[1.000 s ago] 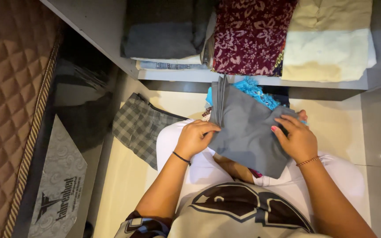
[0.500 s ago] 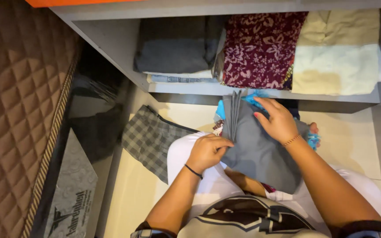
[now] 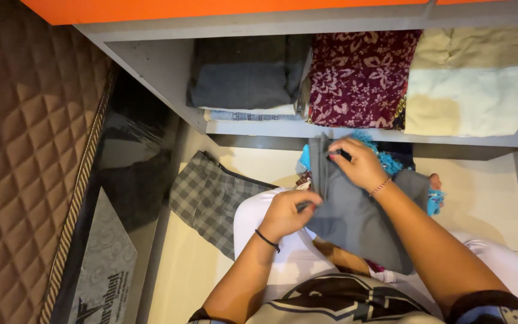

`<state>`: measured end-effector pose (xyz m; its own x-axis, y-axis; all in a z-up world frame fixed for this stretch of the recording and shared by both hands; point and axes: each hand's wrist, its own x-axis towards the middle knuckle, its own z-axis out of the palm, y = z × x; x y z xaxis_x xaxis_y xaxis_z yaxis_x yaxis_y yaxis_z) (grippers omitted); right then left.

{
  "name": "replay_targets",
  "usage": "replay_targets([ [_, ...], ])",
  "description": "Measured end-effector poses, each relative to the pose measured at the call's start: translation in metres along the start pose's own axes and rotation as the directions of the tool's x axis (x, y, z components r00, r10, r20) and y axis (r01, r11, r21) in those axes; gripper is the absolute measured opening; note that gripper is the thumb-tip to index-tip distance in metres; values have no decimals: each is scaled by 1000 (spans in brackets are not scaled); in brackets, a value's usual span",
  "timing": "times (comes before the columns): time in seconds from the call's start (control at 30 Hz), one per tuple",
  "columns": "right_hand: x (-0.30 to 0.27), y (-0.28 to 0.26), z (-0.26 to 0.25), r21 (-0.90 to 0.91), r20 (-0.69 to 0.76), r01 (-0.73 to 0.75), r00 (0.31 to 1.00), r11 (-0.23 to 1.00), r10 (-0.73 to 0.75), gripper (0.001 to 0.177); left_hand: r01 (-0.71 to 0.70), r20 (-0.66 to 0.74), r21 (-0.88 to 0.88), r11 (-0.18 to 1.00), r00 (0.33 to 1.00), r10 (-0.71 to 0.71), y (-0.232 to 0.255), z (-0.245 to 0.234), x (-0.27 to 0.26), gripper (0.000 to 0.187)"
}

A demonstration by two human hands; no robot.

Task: Folding and organizing various pieces of clothing into a drawer

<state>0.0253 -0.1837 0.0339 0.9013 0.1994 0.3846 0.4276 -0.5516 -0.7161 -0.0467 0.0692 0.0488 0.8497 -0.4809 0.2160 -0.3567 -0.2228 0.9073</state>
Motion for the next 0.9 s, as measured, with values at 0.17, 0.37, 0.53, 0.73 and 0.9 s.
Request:
replay_targets([
  [0.17, -7, -35, 0, 71, 53, -46, 998, 996, 43, 14, 313, -69, -603, 733, 896, -439, -59, -1, 21, 36],
  [0.37, -26, -61, 7, -177, 183, 153, 976, 972, -120, 9, 539, 99, -650, 536, 759, -643, -68, -9, 46, 42],
  [0.53, -40, -75, 10, -176, 275, 218, 947, 960, -165, 11, 640, 74, -492, 591, 707, -704, -62, -8, 62, 41],
  [0.73, -54, -93, -15, -166, 276, 304, 928, 938, -252, 15, 495, 89, -623, 605, 813, -575, -100, -5, 62, 25],
  [0.9, -79, -80, -58, -20, 27, 165, 986, 986, -165, 17, 392, 15, -736, 552, 824, -566, -72, -19, 56, 15],
])
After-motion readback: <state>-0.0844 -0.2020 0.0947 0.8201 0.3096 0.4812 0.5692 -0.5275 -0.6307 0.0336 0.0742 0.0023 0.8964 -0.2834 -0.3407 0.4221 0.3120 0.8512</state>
